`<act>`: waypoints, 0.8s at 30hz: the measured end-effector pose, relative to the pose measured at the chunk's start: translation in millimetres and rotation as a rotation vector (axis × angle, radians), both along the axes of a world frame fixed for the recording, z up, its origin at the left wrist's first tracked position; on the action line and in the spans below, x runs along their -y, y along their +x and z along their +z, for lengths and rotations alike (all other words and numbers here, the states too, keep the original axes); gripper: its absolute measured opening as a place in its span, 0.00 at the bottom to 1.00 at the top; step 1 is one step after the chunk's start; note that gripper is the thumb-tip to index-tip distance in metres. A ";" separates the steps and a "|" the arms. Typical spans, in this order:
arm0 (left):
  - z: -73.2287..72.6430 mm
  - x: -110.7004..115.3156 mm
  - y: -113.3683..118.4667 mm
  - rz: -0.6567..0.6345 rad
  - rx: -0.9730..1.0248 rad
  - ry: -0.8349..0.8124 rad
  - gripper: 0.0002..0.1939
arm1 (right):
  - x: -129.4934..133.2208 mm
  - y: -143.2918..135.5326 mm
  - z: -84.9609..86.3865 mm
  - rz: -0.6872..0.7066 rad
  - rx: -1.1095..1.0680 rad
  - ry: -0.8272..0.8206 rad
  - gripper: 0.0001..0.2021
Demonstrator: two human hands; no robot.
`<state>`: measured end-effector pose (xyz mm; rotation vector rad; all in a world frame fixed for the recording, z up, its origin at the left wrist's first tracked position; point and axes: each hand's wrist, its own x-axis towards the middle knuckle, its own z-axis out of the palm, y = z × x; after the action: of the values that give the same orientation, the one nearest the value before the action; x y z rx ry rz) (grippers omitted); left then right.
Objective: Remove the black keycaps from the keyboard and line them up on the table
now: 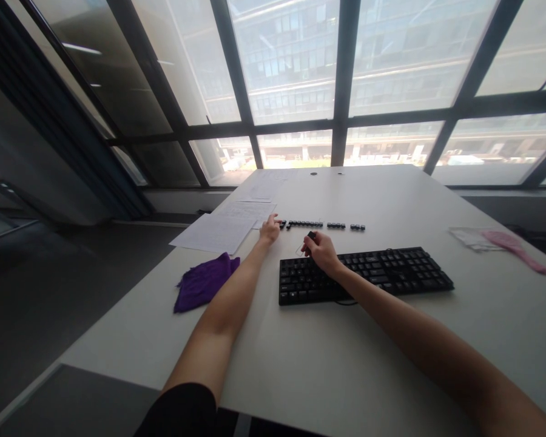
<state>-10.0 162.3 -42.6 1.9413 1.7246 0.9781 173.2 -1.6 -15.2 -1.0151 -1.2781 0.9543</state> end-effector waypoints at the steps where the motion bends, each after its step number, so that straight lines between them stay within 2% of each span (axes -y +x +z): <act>1: 0.0 1.2 -0.1 0.006 0.007 0.002 0.24 | 0.4 0.1 0.2 -0.002 0.003 -0.002 0.14; 9: -2.2 16.3 -3.0 0.098 0.046 0.036 0.22 | 1.1 0.1 0.1 -0.003 0.016 0.001 0.13; 24: 0.0 20.3 -2.8 0.100 0.059 0.032 0.21 | 0.2 -1.0 -0.1 -0.002 0.022 0.010 0.13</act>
<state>-12.7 142.0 -42.6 1.8422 1.7982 1.0930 172.2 -1.8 -15.3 -1.0218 -1.2986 0.9365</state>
